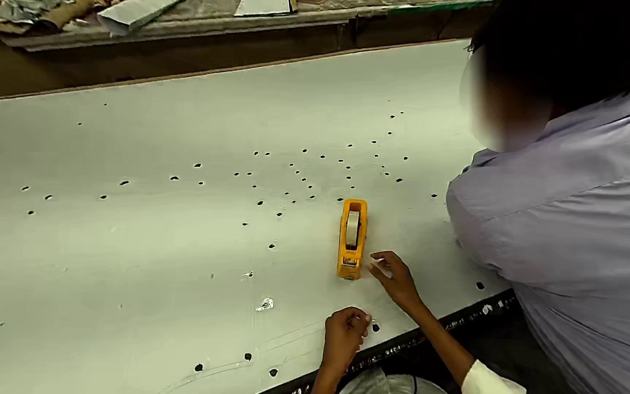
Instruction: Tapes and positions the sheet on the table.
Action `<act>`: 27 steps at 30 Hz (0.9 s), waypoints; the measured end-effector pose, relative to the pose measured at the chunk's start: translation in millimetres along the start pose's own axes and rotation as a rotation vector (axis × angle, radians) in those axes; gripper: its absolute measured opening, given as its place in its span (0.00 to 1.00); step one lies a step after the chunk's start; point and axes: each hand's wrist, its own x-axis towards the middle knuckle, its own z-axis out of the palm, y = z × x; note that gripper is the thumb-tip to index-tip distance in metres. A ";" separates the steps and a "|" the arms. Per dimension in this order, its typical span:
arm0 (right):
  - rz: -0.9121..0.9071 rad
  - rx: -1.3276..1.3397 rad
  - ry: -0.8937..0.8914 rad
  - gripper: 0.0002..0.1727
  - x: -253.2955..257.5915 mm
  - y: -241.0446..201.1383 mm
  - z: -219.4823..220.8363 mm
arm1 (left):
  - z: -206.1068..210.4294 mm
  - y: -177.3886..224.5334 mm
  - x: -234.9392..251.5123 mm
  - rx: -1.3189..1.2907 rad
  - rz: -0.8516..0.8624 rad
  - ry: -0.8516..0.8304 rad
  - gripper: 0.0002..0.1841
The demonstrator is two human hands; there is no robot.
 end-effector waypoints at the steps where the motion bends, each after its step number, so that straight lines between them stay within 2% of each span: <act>1: -0.020 -0.101 -0.005 0.25 -4.3 11.6 -4.9 | 6.8 -2.6 -1.1 0.030 -0.005 -0.004 0.11; 4: -0.101 -0.281 -0.038 0.30 -14.1 45.2 -11.0 | 25.1 -7.0 -0.9 0.179 -0.045 0.014 0.19; 6: -0.158 -0.322 -0.066 0.29 -18.4 59.9 -9.1 | 32.1 -5.4 0.9 0.419 -0.111 0.060 0.22; 9: -0.199 -0.339 -0.105 0.29 -20.3 64.5 -7.6 | 34.5 12.6 -3.8 0.745 -0.299 0.120 0.30; 11: -0.209 -0.320 -0.104 0.28 -21.2 64.5 -6.2 | 30.4 15.9 -12.8 0.831 -0.340 0.162 0.30; 13: -0.209 -0.275 -0.094 0.27 -17.8 62.0 -5.5 | 22.2 18.2 -17.1 0.812 -0.201 0.261 0.24; 16: -0.177 -0.136 -0.100 0.27 -14.2 39.9 -6.6 | 8.4 36.2 -6.6 0.663 0.186 0.534 0.17; 17: -0.181 -0.099 -0.105 0.28 -10.4 29.6 -5.6 | 2.5 48.4 2.4 0.609 0.259 0.612 0.15; 19: -0.206 -0.049 -0.118 0.32 -1.6 10.4 -0.4 | -11.7 70.2 20.0 0.496 0.274 0.669 0.17; 21: -0.244 -0.031 -0.113 0.34 8.8 -3.4 8.8 | -25.5 84.3 39.8 0.425 0.204 0.599 0.24; 22: -0.266 -0.034 -0.106 0.31 13.2 -6.8 14.3 | -30.5 88.8 48.8 0.388 0.147 0.536 0.26; 25: -0.295 -0.053 -0.054 0.19 18.3 -11.2 24.3 | -33.2 95.6 67.2 0.253 0.023 0.387 0.19; 27: -0.296 -0.084 -0.024 0.18 19.4 -11.9 22.7 | -27.6 100.4 69.7 0.147 0.019 0.405 0.12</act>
